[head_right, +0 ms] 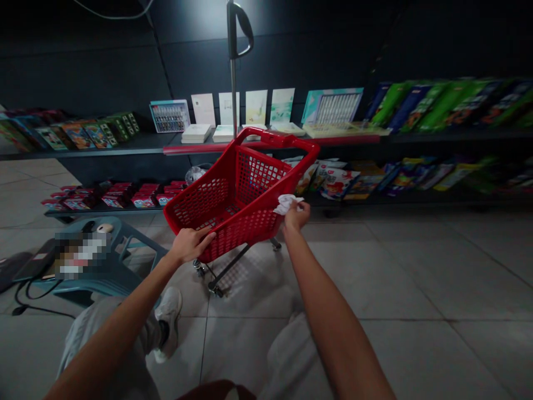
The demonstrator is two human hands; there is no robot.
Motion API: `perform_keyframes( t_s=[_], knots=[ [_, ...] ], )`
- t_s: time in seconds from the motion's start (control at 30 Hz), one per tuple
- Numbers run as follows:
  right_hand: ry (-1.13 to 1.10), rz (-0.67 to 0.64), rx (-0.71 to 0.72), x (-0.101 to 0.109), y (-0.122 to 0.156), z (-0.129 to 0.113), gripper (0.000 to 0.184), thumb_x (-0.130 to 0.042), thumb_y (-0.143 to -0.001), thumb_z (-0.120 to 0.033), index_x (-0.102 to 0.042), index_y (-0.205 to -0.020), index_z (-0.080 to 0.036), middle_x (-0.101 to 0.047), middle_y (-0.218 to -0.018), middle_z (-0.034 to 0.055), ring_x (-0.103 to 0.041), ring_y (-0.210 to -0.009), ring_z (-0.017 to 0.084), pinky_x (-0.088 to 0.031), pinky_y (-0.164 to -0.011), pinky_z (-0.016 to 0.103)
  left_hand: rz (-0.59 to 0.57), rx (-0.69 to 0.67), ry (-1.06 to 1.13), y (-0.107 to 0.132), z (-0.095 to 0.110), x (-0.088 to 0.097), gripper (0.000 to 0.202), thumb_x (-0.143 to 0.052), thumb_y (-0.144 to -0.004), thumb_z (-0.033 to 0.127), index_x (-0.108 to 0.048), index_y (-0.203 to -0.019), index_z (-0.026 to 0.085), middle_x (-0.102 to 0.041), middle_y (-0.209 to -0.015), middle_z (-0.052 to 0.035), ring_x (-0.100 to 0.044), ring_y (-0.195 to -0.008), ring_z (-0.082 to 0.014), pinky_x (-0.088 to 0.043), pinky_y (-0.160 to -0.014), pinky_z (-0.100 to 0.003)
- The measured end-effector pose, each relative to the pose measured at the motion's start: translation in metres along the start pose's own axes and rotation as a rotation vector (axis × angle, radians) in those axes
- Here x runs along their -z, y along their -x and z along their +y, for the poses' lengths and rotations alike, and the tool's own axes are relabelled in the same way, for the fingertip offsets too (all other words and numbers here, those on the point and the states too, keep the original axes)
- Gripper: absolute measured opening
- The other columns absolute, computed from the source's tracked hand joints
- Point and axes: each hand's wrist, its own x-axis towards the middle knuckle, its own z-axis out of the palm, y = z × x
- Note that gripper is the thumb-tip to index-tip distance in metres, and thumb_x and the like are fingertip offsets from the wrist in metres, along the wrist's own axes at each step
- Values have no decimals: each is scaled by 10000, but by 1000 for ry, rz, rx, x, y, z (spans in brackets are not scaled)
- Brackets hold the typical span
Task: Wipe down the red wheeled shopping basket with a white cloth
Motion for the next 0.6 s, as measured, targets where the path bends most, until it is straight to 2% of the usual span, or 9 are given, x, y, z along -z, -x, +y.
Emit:
perform_keyframes(
  t_s=[0.1, 0.17, 0.23, 0.47, 0.53, 0.6],
  knots=[
    [123, -51, 102, -3, 13, 5, 169, -587, -782, -361, -538, -843, -211, -597, -828, -2, -548, -744, 134, -452, -743, 265, 3, -2, -2, 0, 1, 0, 641, -130, -1029, 582, -678, -998, 252, -737, -786, -68, -692, -751, -215, -391, -662, -289],
    [169, -126, 154, -5, 35, 7, 174, -595, -760, -362, -549, -830, -209, -594, -805, -6, -537, -751, 145, -445, -773, 273, 3, 1, -10, 0, 1, 1, 649, -125, -1030, 581, -684, -1004, 251, -737, -786, -70, -694, -755, -216, -388, -658, -289],
    [188, -223, 146, -5, 66, 6, 192, -576, -759, -378, -566, -841, -205, -608, -807, 2, -536, -749, 155, -443, -772, 275, 4, 13, -15, 0, -1, 1, 658, -125, -1028, 586, -692, -1020, 252, -738, -786, -74, -695, -764, -220, -389, -660, -288],
    [33, -731, -115, 2, 209, 6, 276, -609, -715, -354, -660, -947, -214, -687, -829, -3, -602, -776, 172, -488, -763, 277, 7, 18, -4, -2, -5, -1, 650, -166, -1023, 603, -711, -1033, 249, -733, -768, -78, -686, -751, -219, -373, -645, -281],
    [-47, -867, -247, 0, 236, 7, 283, -650, -683, -342, -677, -934, -213, -702, -814, -11, -624, -780, 173, -505, -747, 275, 15, 9, -6, -2, -6, -3, 638, -171, -1025, 599, -704, -1020, 250, -726, -751, -73, -679, -732, -216, -356, -628, -280],
    [-122, -939, -373, -3, 241, 6, 275, -683, -660, -342, -686, -896, -201, -706, -775, -14, -638, -758, 169, -510, -714, 265, 23, 5, -12, -2, -7, -3, 633, -164, -1029, 592, -695, -989, 250, -718, -735, -68, -670, -712, -210, -339, -615, -280]
  ],
)
